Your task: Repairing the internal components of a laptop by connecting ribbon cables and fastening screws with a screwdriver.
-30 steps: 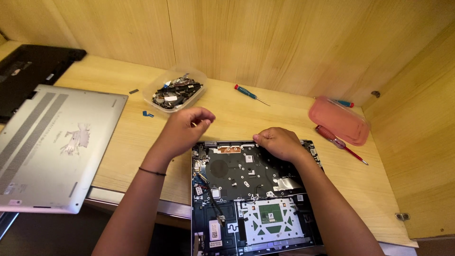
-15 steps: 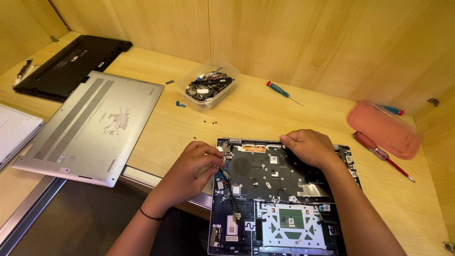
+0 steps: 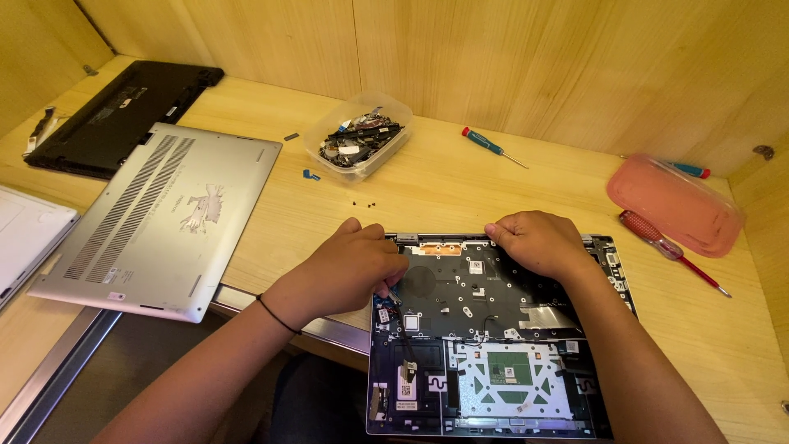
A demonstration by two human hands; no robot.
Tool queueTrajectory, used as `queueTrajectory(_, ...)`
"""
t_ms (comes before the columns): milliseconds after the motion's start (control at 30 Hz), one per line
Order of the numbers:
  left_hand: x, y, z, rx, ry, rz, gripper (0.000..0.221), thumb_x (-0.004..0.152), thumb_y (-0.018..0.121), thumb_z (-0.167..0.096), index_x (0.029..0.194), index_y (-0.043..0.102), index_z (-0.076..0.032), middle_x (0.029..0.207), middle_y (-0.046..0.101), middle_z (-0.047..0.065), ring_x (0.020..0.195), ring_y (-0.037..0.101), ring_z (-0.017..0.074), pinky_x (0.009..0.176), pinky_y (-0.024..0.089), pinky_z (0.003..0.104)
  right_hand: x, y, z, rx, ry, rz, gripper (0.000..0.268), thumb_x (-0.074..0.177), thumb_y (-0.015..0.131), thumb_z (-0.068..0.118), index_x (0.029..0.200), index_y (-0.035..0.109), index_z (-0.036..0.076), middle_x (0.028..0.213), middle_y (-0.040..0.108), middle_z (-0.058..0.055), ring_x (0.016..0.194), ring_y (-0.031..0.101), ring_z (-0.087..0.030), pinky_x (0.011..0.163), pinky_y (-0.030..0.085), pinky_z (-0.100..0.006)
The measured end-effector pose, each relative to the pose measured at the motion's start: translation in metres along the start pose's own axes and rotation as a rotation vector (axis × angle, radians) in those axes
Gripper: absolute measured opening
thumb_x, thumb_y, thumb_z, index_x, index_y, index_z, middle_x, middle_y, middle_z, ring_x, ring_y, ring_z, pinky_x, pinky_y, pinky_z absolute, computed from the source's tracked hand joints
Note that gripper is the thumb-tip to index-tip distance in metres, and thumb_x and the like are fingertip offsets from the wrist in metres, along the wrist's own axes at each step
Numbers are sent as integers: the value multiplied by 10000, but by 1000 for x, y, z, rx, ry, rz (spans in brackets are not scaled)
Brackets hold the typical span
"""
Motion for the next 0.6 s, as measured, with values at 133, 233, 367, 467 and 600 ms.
queueTrajectory(133, 14, 2, -3, 37, 4, 123, 132, 722, 765, -217, 766, 646, -183, 782, 666, 9, 864, 610, 255, 719, 411, 402, -2, -1, 0, 6, -8, -8, 488, 908, 384, 485, 759, 713, 157, 799, 714, -153, 974, 669, -357, 869, 480, -429)
queueTrajectory(233, 18, 1, -6, 64, -3, 202, 134, 711, 785, -182, 776, 670, -163, 759, 678, 27, 816, 648, 270, 681, 453, 406, -1, 0, 0, -4, -18, -6, 498, 903, 378, 497, 769, 714, 156, 812, 717, -155, 983, 667, -361, 867, 481, -439)
queueTrajectory(367, 20, 1, -10, 150, 28, 218, 126, 720, 766, -171, 804, 675, -151, 762, 682, 46, 784, 670, 288, 648, 495, 417, 1, 1, -3, 0, -10, -9, 476, 893, 382, 487, 741, 705, 172, 802, 712, -144, 972, 666, -358, 858, 480, -428)
queueTrajectory(467, 12, 0, -9, 94, 17, 165, 112, 721, 755, -173, 786, 666, -153, 757, 675, 41, 791, 667, 293, 646, 498, 417, 0, 3, -4, 0, -15, -16, 476, 895, 383, 486, 738, 702, 171, 800, 713, -144, 970, 667, -358, 854, 480, -428)
queueTrajectory(600, -7, -13, -13, -103, -12, 4, 57, 778, 706, -163, 788, 651, -152, 785, 654, 50, 852, 640, 301, 661, 495, 403, -1, 3, -4, 1, -4, -20, 471, 894, 387, 492, 743, 700, 174, 799, 709, -146, 972, 667, -353, 864, 479, -418)
Point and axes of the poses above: each hand's wrist, its own x-axis towards the middle knuckle, its own y-axis out of the palm, z = x × y, the point moved 4 cm from there along x, towards the middle knuckle
